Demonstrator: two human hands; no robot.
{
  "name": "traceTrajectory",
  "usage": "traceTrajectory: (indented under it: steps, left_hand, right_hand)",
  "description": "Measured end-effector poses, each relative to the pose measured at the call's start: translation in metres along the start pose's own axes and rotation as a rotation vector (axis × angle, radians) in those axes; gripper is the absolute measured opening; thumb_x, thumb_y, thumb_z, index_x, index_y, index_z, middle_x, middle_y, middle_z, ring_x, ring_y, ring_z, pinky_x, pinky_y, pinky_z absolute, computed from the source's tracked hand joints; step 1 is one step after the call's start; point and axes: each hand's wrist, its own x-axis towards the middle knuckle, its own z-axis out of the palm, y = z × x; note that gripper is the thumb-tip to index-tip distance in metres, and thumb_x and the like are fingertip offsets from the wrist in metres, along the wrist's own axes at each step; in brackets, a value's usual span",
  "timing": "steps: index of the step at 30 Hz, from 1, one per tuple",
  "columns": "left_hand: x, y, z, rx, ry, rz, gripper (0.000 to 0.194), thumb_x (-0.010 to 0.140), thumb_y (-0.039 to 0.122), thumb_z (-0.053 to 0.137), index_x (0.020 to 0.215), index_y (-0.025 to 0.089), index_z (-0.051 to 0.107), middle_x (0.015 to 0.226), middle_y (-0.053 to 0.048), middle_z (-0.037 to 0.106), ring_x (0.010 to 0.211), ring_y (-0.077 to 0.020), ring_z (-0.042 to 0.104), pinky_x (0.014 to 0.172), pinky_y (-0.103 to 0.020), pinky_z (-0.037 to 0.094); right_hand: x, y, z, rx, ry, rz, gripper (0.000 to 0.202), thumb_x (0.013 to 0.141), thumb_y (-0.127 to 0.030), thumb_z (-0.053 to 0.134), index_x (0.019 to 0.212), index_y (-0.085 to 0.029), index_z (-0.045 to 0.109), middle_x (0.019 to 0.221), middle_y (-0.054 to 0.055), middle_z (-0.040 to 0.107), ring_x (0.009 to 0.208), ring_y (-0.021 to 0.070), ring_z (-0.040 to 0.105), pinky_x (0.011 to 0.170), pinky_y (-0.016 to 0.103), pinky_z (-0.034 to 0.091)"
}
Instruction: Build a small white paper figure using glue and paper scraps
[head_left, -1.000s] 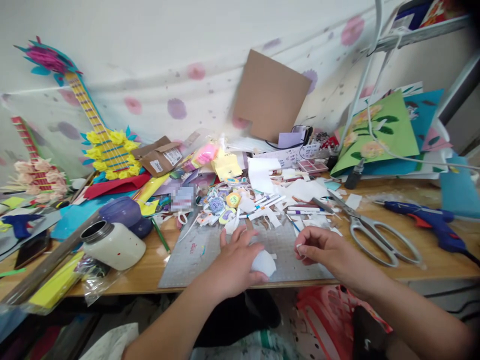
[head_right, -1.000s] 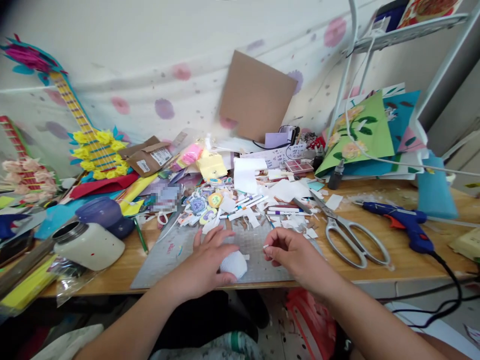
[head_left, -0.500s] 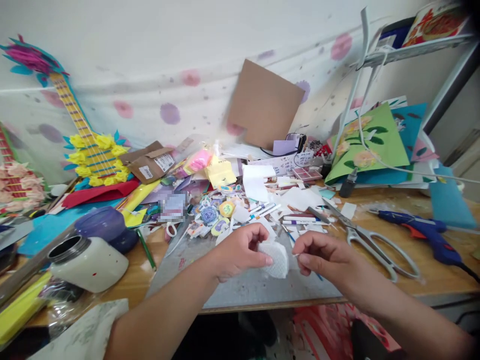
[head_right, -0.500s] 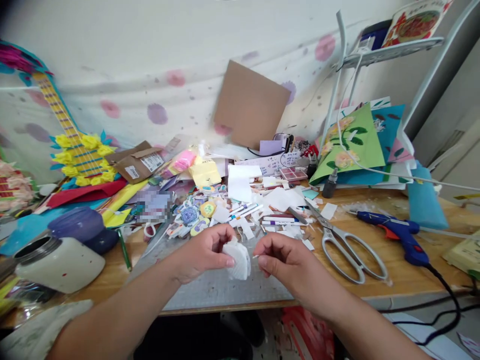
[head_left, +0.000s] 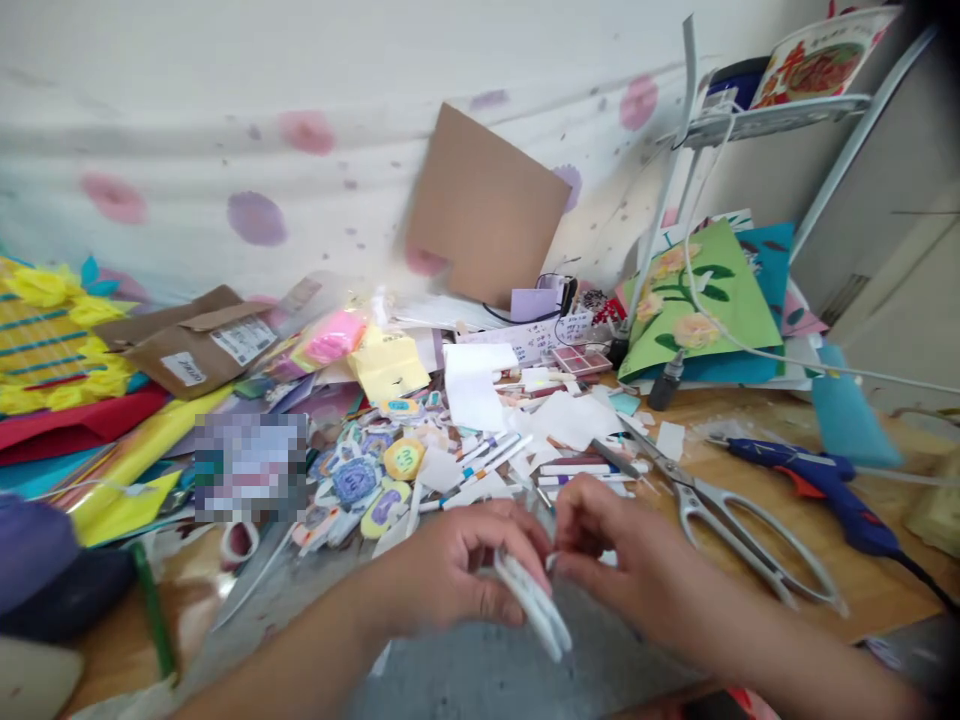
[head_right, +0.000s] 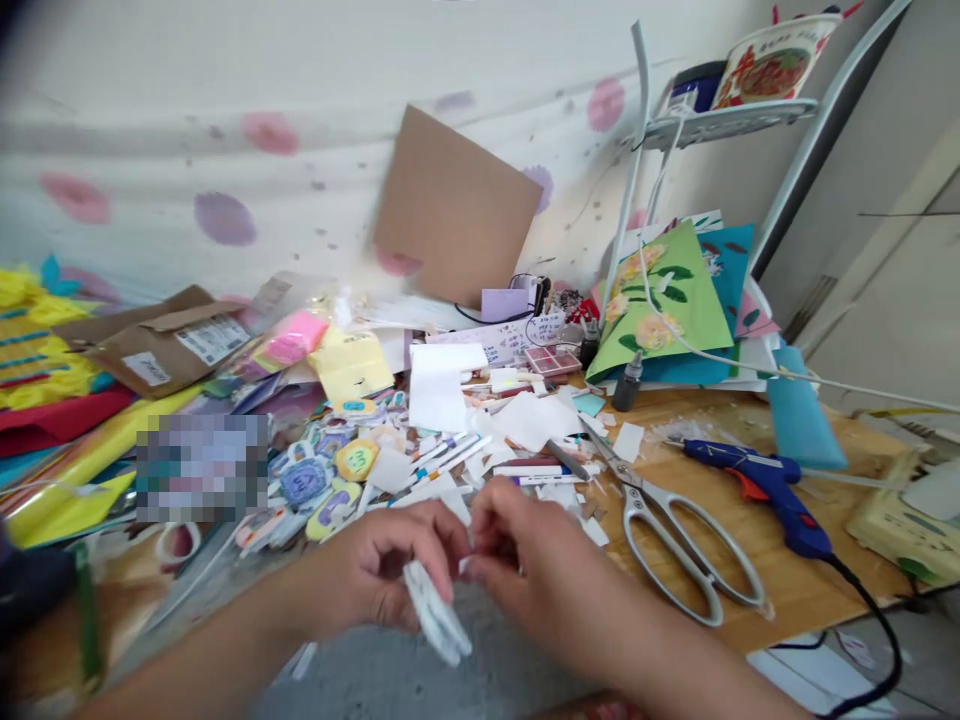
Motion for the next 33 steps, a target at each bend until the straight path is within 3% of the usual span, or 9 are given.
traceTrajectory:
  steps: [4,8,14,17,19,21,25,29,33]
  left_hand:
    - [-0.003,-0.010,-0.005,0.292,-0.058,-0.032,0.021,0.072,0.039,0.070,0.084,0.023,0.074,0.090,-0.005,0.061,0.087,-0.0199,0.056,0.080,-0.029,0.040]
    - [-0.004,-0.025,-0.006,0.330,-0.020,-0.019,0.011,0.076,0.032,0.067,0.081,0.026,0.074,0.087,-0.004,0.063,0.084,-0.0187,0.058,0.076,-0.026,0.041]
    - [-0.003,-0.039,0.003,0.069,0.048,0.004,0.016,0.071,0.040,0.070,0.079,0.026,0.073,0.082,-0.003,0.061,0.078,-0.0184,0.058,0.070,-0.027,0.042]
    - [-0.004,-0.036,0.009,-0.059,0.109,-0.008,0.020,0.066,0.042,0.074,0.076,0.024,0.074,0.080,-0.003,0.061,0.074,-0.0176,0.057,0.067,-0.026,0.042]
    - [-0.004,-0.033,0.011,-0.114,0.182,-0.030,0.024,0.062,0.043,0.077,0.074,0.023,0.074,0.081,-0.003,0.060,0.073,-0.0178,0.057,0.067,-0.027,0.042]
    - [-0.005,-0.031,0.010,-0.162,0.304,-0.063,0.026,0.058,0.041,0.080,0.072,0.021,0.075,0.086,-0.004,0.059,0.076,-0.0191,0.057,0.069,-0.028,0.043]
    - [-0.004,-0.028,0.005,-0.289,0.533,-0.118,0.030,0.053,0.034,0.083,0.078,0.020,0.073,0.087,-0.003,0.064,0.081,-0.0202,0.057,0.073,-0.028,0.044]
    - [-0.002,-0.026,0.006,-0.418,0.532,-0.156,0.034,0.057,0.029,0.082,0.087,0.019,0.070,0.075,-0.001,0.069,0.073,-0.0174,0.059,0.070,-0.028,0.044]
    - [-0.001,-0.026,0.008,-0.467,0.527,-0.139,0.036,0.055,0.028,0.083,0.088,0.017,0.070,0.077,-0.002,0.071,0.073,-0.0174,0.061,0.071,-0.027,0.045]
  right_hand:
    - [0.007,-0.009,0.008,-0.193,-0.084,0.036,0.012,0.073,-0.011,0.055,0.080,-0.021,0.053,0.069,-0.003,0.060,0.059,0.0096,0.051,0.051,0.018,0.035]
    - [0.010,-0.004,0.013,-0.198,-0.082,0.086,0.012,0.068,-0.015,0.057,0.079,-0.021,0.056,0.066,-0.005,0.060,0.055,0.0087,0.052,0.046,0.015,0.034]
    - [0.005,0.006,0.015,0.160,-0.082,0.099,0.016,0.068,-0.019,0.068,0.074,-0.017,0.053,0.060,-0.006,0.052,0.054,0.0067,0.049,0.048,0.014,0.038]
    - [0.004,-0.001,0.010,0.093,-0.093,0.088,0.014,0.076,-0.027,0.065,0.075,-0.017,0.054,0.060,-0.005,0.056,0.054,0.0084,0.055,0.052,0.017,0.044]
    - [0.001,-0.002,-0.008,-0.087,0.006,0.078,0.009,0.076,-0.025,0.066,0.076,-0.018,0.059,0.068,-0.003,0.062,0.064,0.0109,0.060,0.060,0.019,0.047]
    - [-0.009,0.007,-0.041,-0.241,0.198,0.124,0.003,0.075,-0.021,0.064,0.076,-0.020,0.061,0.079,-0.001,0.064,0.077,0.0149,0.059,0.072,0.024,0.045]
    - [-0.048,0.053,-0.124,-0.560,0.641,0.445,0.008,0.085,-0.021,0.051,0.084,-0.018,0.058,0.090,0.009,0.061,0.091,0.0245,0.055,0.082,0.039,0.040]
    - [-0.078,0.101,-0.171,-0.664,0.698,0.755,0.017,0.086,-0.028,0.058,0.094,-0.014,0.060,0.098,0.006,0.061,0.090,0.0201,0.058,0.080,0.040,0.046]
    - [-0.081,0.120,-0.175,-0.565,0.694,0.870,0.021,0.089,-0.030,0.057,0.103,-0.015,0.060,0.105,0.005,0.061,0.089,0.0187,0.061,0.076,0.037,0.051]
